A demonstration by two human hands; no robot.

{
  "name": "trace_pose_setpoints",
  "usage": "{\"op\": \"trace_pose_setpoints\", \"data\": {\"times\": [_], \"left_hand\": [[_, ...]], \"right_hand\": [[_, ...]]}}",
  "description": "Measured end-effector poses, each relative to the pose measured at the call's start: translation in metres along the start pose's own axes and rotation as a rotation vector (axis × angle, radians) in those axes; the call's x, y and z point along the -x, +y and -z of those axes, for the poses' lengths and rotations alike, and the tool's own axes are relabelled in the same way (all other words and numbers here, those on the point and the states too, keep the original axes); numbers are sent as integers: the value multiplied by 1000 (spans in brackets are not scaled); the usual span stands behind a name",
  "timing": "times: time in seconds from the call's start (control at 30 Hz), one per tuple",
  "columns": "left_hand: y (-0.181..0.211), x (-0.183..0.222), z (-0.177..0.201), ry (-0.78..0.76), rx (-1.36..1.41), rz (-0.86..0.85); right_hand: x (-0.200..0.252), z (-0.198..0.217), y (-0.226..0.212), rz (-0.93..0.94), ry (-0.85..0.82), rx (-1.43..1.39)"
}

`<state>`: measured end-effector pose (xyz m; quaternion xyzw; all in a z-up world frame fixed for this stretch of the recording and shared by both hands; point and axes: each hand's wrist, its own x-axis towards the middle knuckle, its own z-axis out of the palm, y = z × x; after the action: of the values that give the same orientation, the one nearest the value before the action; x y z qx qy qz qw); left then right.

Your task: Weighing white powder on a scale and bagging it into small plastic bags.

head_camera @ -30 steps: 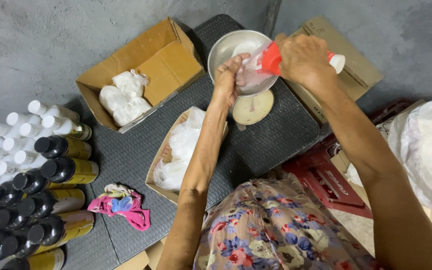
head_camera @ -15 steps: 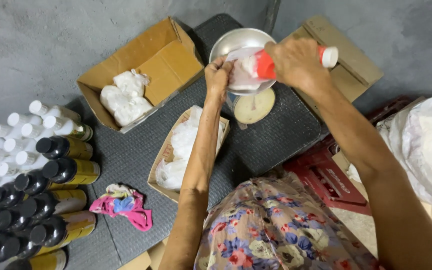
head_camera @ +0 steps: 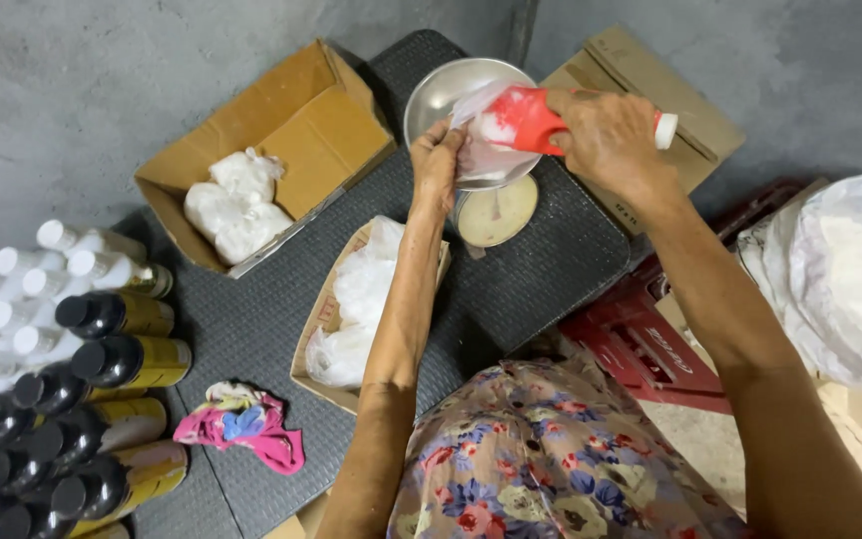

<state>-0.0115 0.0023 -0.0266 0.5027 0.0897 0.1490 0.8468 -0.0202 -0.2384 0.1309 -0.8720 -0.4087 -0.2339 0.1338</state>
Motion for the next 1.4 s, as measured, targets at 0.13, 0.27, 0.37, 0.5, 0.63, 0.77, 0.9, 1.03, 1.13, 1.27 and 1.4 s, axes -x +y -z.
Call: {"op": "trace_pose_setpoints", "data": {"times": [0.13,0.27,0.37,0.5,0.63,0.77,0.9,1.03,1.13,1.27,1.4], "left_hand": [[28,23,-15,-21,-189,-26],[43,28,-28,-101,-605,-23],[45,9,-33,-170,-672,-50],[32,-36,-18,-318,-791,-187],[46,-38,-27,-555,-487,98],[21,-56,-19,-530,-703,147],[22,-49,-20,-505,-636,37],[37,-33,-16,-262,-954,-23],[38,-29,-6,-75,-1060,-173],[48,-21,-17,-34,-790,-97],[61,-18,-38,-289,-199,146]], "right_hand": [[5,-4,3,-64,-116,22],[0,-11,0,-5,-84,43],[-15,-9,-5,51,-64,52],[-31,-20,1,141,-125,66],[-40,-10,-1,124,-154,33],[-37,-15,4,118,-217,47],[-35,-3,9,90,-232,41],[-27,4,16,118,-163,135],[-29,16,15,-71,-339,108],[-23,6,21,-35,-226,59],[-26,5,9,-27,-279,0]]}}
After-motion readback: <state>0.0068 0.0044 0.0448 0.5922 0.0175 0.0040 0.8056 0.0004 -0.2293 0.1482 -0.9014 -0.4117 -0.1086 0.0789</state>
